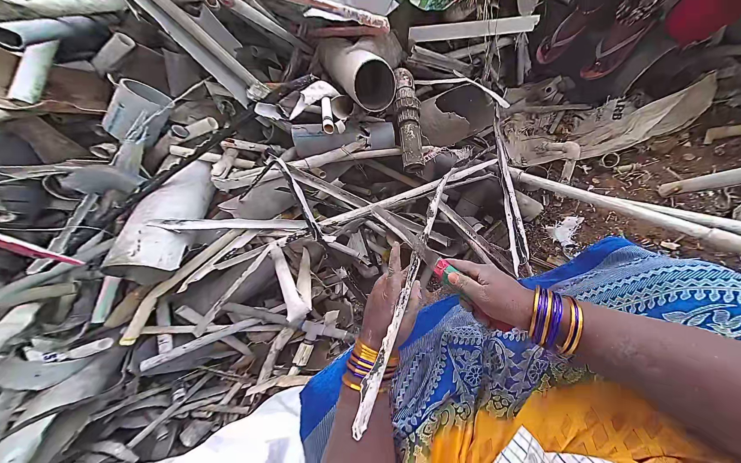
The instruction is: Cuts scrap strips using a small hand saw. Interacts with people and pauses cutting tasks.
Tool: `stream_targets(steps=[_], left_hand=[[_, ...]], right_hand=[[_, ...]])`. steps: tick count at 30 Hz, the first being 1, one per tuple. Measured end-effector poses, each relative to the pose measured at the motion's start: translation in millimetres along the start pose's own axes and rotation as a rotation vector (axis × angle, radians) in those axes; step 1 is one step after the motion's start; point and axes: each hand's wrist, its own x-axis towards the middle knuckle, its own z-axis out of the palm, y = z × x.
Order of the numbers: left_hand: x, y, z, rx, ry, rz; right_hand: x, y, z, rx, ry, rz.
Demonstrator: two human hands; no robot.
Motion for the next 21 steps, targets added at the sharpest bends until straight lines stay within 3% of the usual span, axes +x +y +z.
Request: stream_targets(steps=[3,7,11,15,21], left_hand=[[0,9,7,0.015,-0.035,0.068],[3,3,2,0.019,-0.04,0.024],[1,9,7,0.051,-0.088,0.019],[5,3,6,0.023,-0.054,-0.039],[4,7,6,0.038,-0.09,-0.002]], right_hand=[[14,-1,-9,0.054,0.109,0.101],[-4,-8,2,-0.051,-0.025,0.033],[10,0,-2,-0.01,0.08,0.077],[-3,-6,5,-0.097,0.0,-0.009],[3,-3,-1,-0.033,0.05,0.059]])
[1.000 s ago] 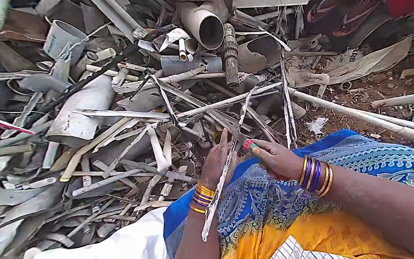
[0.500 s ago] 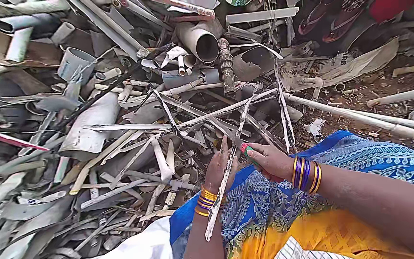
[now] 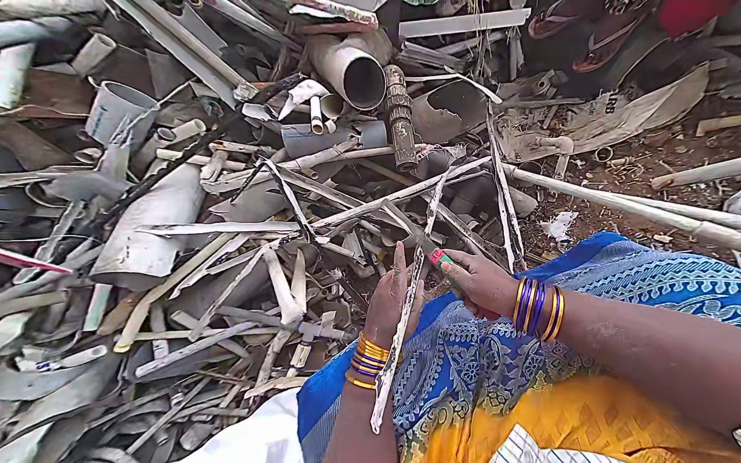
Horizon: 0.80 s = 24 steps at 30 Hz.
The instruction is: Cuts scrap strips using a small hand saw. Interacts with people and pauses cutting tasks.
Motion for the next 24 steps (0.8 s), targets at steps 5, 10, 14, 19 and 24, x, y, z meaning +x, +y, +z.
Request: stream_targets(steps=[5,10,14,19,24], left_hand=[[0,1,-2,-0.02,-0.01,-0.027],[0,-3,-4,-0.017,-0.002,-0.018],[-5,2,0,0.041,0.012,0.095],[-6,-2,-7,0.084,0.069,0.181],[-3,1,-9,0.078,0.066,0.175]], right_hand=[[2,2,-2,0.037,0.013,0.005],[-7,-6,3,-0.015,-0.087,-0.018],[10,1,-15,-0.044,0.028,0.011],[5,-8,-20,-0.172,0.005,0.042],[-2,-7,-20,-0.073,0.066,-0.009]])
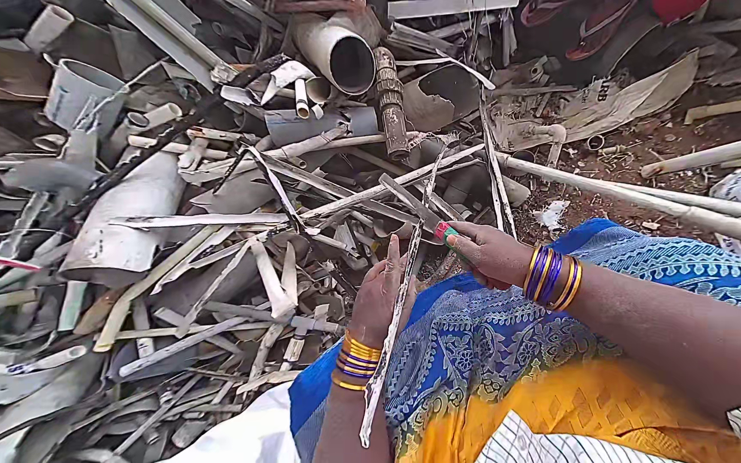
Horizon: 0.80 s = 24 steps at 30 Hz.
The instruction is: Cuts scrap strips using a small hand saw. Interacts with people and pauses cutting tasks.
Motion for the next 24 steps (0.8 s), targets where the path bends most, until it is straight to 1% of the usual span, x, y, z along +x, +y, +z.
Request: stream_targets(steps=[3,8,12,14,18,20,22,24], left_hand=[[0,-1,4,0.001,-0.013,0.019],[-2,0,11,0.04,0.006,0.103],[-3,-4,7,0.039,0.011,0.069],[-3,-5,7,0.043,0.019,0.086],[0,-4,9,0.039,0.02,0.14],[1,-1,10,0.051,0.018,0.125],[1,-2,8,0.042,0.023,0.081],[0,-3,7,0.049,0.014,0.075]], right_hand=[[6,1,4,-0.02,-0.045,-0.005],[10,4,9,-0.015,-0.042,0.03],[0,1,15,-0.068,-0.073,0.029],[-3,0,11,-0.079,-0.075,0.036],[4,2,5,0.03,-0.026,0.036],[2,3,8,0.099,-0.044,0.027],[-4,3,10,0.102,-0.102,0.013],[-4,5,10,0.124,-0.097,0.034]])
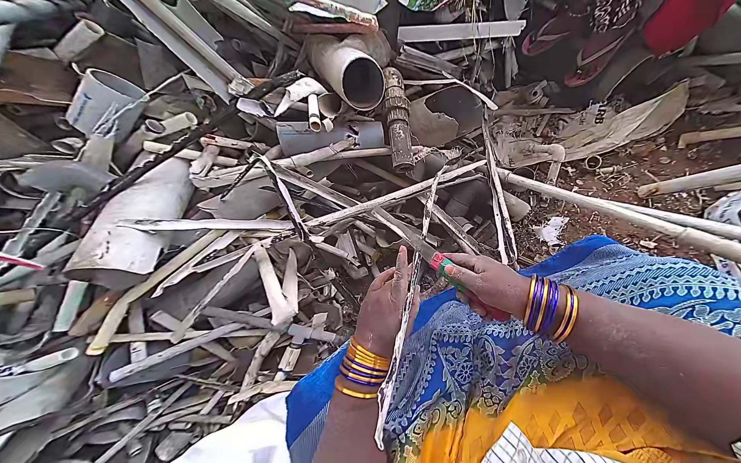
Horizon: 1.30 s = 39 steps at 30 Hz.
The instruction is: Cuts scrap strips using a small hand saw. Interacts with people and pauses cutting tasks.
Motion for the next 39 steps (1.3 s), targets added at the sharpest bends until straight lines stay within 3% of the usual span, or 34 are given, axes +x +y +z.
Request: stream_targets(steps=[3,6,10,14,17,19,21,23,25,28,32,36,39], left_hand=[[1,4,3,-0.013,-0.038,0.008],[3,2,3,-0.024,-0.065,-0.021],[2,3,7,-0.017,-0.071,0.023],[2,0,8,0.011,-0.042,0.027],[0,2,8,0.002,-0.045,0.012],[2,8,9,-0.064,-0.04,-0.08],[3,13,4,-0.201,-0.03,-0.293],[3,10,0,-0.339,0.107,-0.421],[-1,5,-2,-0.419,0.19,-0.439],[-4,3,5,-0.478,0.228,-0.413],[-2,-3,6,-0.644,0.371,-0.435],[4,4,4,-0.922,0.446,-0.594],[13,7,-2,-1.094,0.617,-0.782]], right_hand=[[3,-1,1,0.036,0.029,0.021],[-9,-2,13,-0.064,-0.092,-0.047],[8,-3,2,-0.06,0.056,-0.017],[-3,-3,9,-0.13,-0.077,-0.061],[7,2,2,-0.083,-0.001,-0.04],[15,1,-5,-0.132,0.092,-0.03],[10,2,2,-0.368,0.103,-0.13],[9,10,12,-0.646,0.088,-0.243],[24,21,11,-0.806,0.131,-0.219],[44,23,2,-0.791,0.182,-0.125],[27,31,25,-0.854,0.154,-0.288],[51,33,11,-0.772,0.175,-0.106],[34,34,30,-0.86,0.124,-0.279]])
